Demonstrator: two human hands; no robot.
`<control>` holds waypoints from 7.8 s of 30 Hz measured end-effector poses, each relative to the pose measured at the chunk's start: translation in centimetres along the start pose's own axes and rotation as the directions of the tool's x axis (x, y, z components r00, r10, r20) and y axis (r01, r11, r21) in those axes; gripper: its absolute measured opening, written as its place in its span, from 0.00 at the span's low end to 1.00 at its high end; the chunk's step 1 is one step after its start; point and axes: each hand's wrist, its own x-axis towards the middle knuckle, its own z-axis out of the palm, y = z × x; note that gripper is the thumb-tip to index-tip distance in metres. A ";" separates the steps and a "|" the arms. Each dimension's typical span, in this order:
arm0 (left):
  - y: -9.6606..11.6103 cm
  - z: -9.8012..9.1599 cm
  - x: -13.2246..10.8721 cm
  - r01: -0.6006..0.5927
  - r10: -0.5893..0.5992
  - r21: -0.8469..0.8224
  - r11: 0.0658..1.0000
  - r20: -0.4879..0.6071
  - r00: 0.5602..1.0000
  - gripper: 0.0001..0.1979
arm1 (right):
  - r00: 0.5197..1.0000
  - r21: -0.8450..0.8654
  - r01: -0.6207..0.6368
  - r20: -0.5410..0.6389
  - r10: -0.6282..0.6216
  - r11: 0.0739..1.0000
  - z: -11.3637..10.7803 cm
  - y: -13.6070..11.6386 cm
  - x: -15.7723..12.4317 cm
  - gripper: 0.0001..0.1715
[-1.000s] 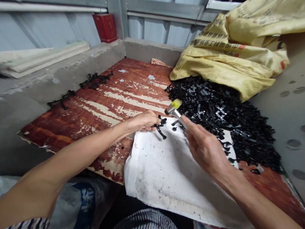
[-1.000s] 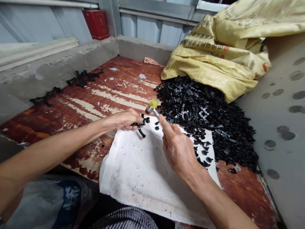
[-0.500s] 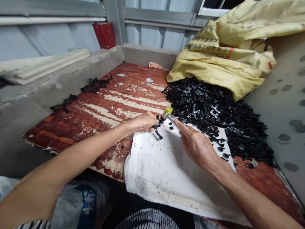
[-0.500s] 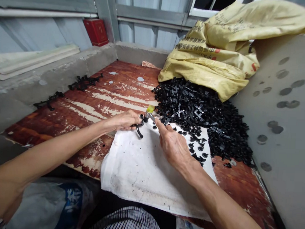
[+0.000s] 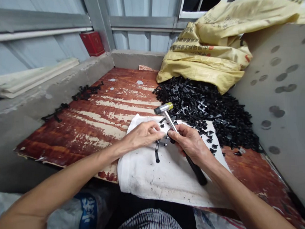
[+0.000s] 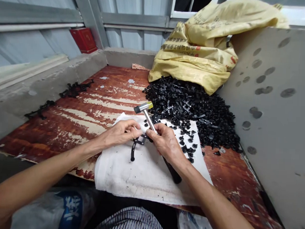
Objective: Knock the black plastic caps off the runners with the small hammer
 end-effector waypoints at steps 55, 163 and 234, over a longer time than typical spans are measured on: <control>0.0 0.2 5.6 0.364 -0.445 -0.445 0.818 -0.090 0.891 0.11 | 0.970 0.534 -0.152 -0.080 0.228 0.832 -1.1 3.1 -6.0 0.20; 1.6 3.7 5.5 0.193 -0.170 -0.108 0.975 0.190 0.967 0.12 | 0.897 0.228 0.009 -0.432 0.093 0.974 -7.7 6.0 -11.8 0.26; 1.9 -1.3 4.0 -0.252 -0.034 0.361 0.898 0.628 0.778 0.11 | 0.919 -0.911 0.211 0.061 -0.391 0.354 -6.9 4.3 -10.4 0.31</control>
